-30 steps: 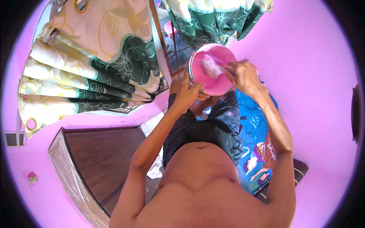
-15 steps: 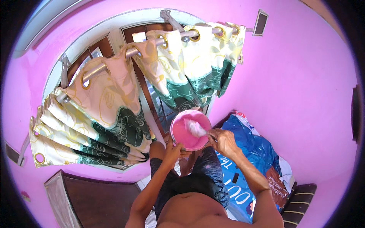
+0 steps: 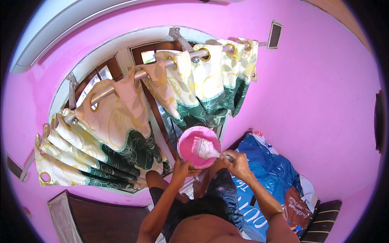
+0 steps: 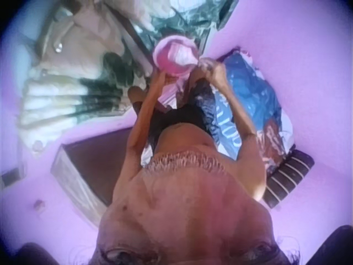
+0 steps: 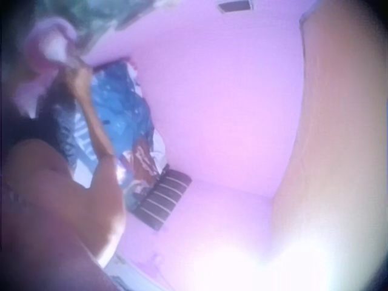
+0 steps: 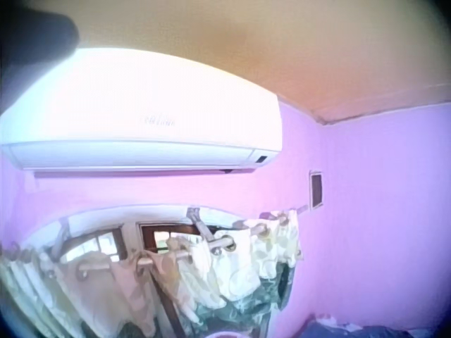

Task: The person paints the upper wall and ceiling area near a window using a paintbrush and a pink bucket of paint. They repeatedly dip the brush into the bucket and apply paint to the wall above the curtain rod and around the air conditioner unit.

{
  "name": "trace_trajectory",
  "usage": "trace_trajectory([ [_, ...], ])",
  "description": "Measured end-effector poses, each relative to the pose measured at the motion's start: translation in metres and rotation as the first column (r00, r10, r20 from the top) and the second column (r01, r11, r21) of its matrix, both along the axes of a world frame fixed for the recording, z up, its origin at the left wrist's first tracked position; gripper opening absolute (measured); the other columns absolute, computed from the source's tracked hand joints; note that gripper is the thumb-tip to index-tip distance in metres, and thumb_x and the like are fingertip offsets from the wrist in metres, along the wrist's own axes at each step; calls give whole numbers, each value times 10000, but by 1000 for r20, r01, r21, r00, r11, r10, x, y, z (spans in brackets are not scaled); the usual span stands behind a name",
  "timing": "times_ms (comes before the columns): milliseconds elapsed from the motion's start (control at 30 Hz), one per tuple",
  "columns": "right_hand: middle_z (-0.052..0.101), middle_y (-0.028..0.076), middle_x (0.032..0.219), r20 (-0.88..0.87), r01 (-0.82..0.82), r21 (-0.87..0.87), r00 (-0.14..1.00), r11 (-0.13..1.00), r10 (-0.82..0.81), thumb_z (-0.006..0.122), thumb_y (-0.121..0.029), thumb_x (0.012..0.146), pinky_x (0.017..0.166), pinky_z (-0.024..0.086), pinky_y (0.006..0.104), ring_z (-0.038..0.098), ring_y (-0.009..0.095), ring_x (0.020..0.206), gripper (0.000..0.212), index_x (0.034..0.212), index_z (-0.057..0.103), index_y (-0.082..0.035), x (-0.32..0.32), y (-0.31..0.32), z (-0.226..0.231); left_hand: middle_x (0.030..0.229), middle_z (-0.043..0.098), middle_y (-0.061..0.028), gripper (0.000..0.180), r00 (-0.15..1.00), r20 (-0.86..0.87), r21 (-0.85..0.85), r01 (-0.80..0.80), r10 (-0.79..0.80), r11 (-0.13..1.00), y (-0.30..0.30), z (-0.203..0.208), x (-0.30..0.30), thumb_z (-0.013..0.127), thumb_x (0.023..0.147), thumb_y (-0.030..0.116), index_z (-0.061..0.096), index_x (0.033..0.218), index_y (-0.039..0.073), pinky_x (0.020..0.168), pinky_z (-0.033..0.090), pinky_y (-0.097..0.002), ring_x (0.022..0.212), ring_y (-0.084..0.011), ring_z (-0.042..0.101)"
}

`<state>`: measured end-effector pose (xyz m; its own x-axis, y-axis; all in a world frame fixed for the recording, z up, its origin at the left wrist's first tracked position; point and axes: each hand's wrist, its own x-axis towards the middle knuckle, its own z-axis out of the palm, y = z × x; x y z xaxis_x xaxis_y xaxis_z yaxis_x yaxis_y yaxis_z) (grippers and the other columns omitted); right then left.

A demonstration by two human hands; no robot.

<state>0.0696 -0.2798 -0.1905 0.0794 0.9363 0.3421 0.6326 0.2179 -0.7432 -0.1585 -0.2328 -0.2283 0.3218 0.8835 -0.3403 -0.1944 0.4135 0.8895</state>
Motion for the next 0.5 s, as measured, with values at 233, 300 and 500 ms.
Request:
trace_trajectory([
  [233, 677, 30, 777, -345, -3, -71, 938, 997, -22, 681, -112, 811, 633, 474, 243, 582, 64, 697, 149, 935, 681, -30, 5, -3, -13, 1077, 559, -231, 599, 999, 34, 1, 0, 0, 1000, 4, 1, 1, 454, 860, 128, 145, 1373, 145, 704, 578, -417, 809, -347, 667],
  [300, 671, 11, 796, -432, -39, -89, 902, 995, -3, 690, -94, 800, 652, 472, 237, 576, 57, 723, 158, 940, 678, -20, 8, -4, -15, 1077, 559, -230, 578, 1000, 26, 7, 4, -4, 1000, 6, 3, 2, 449, 862, 133, 161, 1363, 140, 710, 575, -424, 815, -351, 665],
  [500, 659, 0, 824, -599, -110, -127, 801, 986, 12, 701, -56, 779, 663, 461, 221, 560, 49, 735, 170, 939, 667, -13, 15, -7, -31, 1070, 557, -239, 530, 998, 67, -14, 0, 1, 1000, 8, 4, 7, 437, 866, 137, 195, 1337, 121, 737, 566, -439, 848, -361, 654],
])
